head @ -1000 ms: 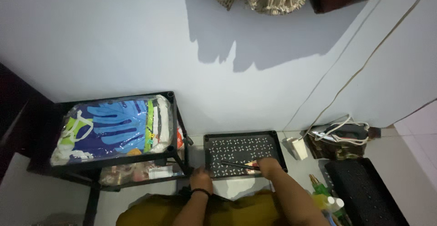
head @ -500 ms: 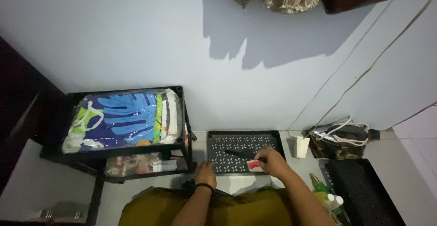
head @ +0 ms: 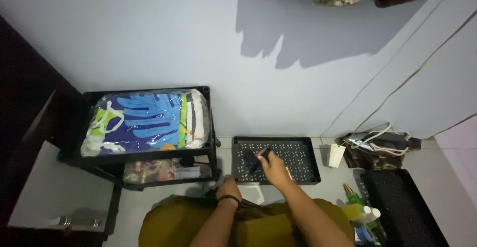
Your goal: The person assembles a small black plastic shelving unit by inserting vertical poles into the tray base and securing them. They then place a packaged towel, a small red box, and several bottles onto the assembled shelf.
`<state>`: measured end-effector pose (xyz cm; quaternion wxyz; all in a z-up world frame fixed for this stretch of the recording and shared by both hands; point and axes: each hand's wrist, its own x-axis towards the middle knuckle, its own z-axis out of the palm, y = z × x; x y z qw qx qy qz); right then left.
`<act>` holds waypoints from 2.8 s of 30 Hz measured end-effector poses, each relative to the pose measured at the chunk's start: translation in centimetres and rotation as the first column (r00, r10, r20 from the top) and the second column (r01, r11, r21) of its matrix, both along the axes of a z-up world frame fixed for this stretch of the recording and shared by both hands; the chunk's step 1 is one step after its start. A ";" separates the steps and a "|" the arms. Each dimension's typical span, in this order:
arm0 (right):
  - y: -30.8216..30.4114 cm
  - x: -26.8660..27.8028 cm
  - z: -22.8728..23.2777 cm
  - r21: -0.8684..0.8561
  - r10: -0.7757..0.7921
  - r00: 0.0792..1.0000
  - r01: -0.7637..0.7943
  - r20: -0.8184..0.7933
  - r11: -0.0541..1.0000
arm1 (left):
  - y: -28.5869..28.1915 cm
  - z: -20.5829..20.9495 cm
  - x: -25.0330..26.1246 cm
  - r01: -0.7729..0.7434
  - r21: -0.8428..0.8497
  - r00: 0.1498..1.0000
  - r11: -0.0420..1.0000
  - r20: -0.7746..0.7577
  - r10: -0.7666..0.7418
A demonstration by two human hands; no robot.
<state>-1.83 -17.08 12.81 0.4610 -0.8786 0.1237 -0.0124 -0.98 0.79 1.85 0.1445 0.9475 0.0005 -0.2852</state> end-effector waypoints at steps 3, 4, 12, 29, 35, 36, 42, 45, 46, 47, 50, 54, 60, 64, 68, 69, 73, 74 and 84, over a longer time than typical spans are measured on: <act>0.8 0.2 -0.1 0.087 -0.040 0.989 0.028 0.142 0.996 | 1.1 -2.2 2.5 -0.042 -0.117 0.999 0.992 -0.017 0.041; 1.3 0.0 -0.2 0.130 -0.039 0.966 0.006 0.254 0.992 | 1.4 -2.8 2.7 -0.036 -0.157 0.999 0.987 -0.013 0.034; 3.8 -1.0 -0.2 0.053 0.086 0.967 -0.101 0.240 0.993 | 1.7 -3.1 2.3 -0.318 -0.357 0.948 0.879 -0.109 0.299; 5.2 -0.7 0.8 -0.169 0.378 0.907 -0.349 0.185 0.922 | 1.9 -4.8 3.8 -0.025 -0.185 0.998 0.982 0.055 0.035; 6.3 0.0 -0.4 -0.265 0.425 0.880 -0.366 0.215 0.892 | 1.6 -4.5 4.1 -0.003 -0.112 0.999 0.994 -0.036 -0.001; 6.5 -0.1 -0.5 -0.267 0.424 0.888 -0.371 0.178 0.889 | 1.5 -4.4 4.2 -0.042 -0.101 0.997 0.994 -0.070 0.035; 6.9 -0.6 -0.1 -0.240 0.369 0.911 -0.323 0.183 0.916 | 1.8 -3.2 4.1 -0.033 -0.259 0.998 0.965 0.039 0.045; 6.6 -0.8 0.7 -0.109 0.314 0.934 -0.299 0.170 0.948 | 1.6 -2.3 4.1 -0.007 -0.231 1.000 0.973 0.004 0.008; 6.4 -0.7 0.9 -0.038 0.290 0.945 -0.288 0.148 0.957 | 1.4 -2.1 4.2 0.014 -0.207 1.000 0.978 -0.009 -0.016; 6.5 -0.6 1.1 -0.028 0.271 0.963 -0.271 -0.006 0.962 | 1.2 -2.0 4.4 -0.018 -0.205 0.999 0.979 -0.041 0.010; 7.4 -0.3 1.0 -0.065 0.245 0.964 -0.252 -0.108 0.965 | 1.0 -2.5 4.3 -0.045 -0.191 0.996 0.981 -0.085 0.029; 8.2 -0.4 0.0 -0.205 0.283 0.946 -0.248 0.160 0.947 | 1.2 -4.1 5.1 0.028 -0.182 0.999 0.983 -0.026 -0.034; 7.1 -2.0 -1.2 -0.095 0.281 0.941 -0.267 0.188 0.959 | 1.4 -5.1 5.0 -0.023 -0.189 1.000 0.982 0.013 0.026; 7.1 -1.1 -1.5 -0.161 0.233 0.950 -0.202 0.210 0.966 | 1.4 -4.2 4.5 -0.036 -0.234 0.999 0.972 0.030 0.044; 7.5 -1.0 -1.8 -0.241 0.268 0.956 -0.234 0.117 0.942 | 1.2 -2.8 4.3 -0.030 -0.186 1.000 0.982 0.002 0.031; 7.4 -1.0 -1.9 -0.211 0.247 0.952 -0.208 0.179 0.955 | 1.2 -2.6 4.0 -0.070 -0.237 0.998 0.969 -0.013 0.069; 6.8 -1.0 -2.4 -0.092 0.250 0.968 -0.250 -0.004 0.964 | 1.1 -2.2 3.6 -0.044 -0.138 0.998 0.989 0.031 0.049; 6.7 -0.9 -2.5 -0.115 0.253 0.966 -0.246 0.052 0.962 | 1.1 -2.1 3.6 -0.049 -0.158 0.998 0.986 0.036 0.055; 6.8 -1.9 -2.1 -0.121 0.260 0.960 -0.247 0.101 0.961 | 0.3 -0.7 3.4 0.052 0.019 0.997 0.998 -0.056 -0.051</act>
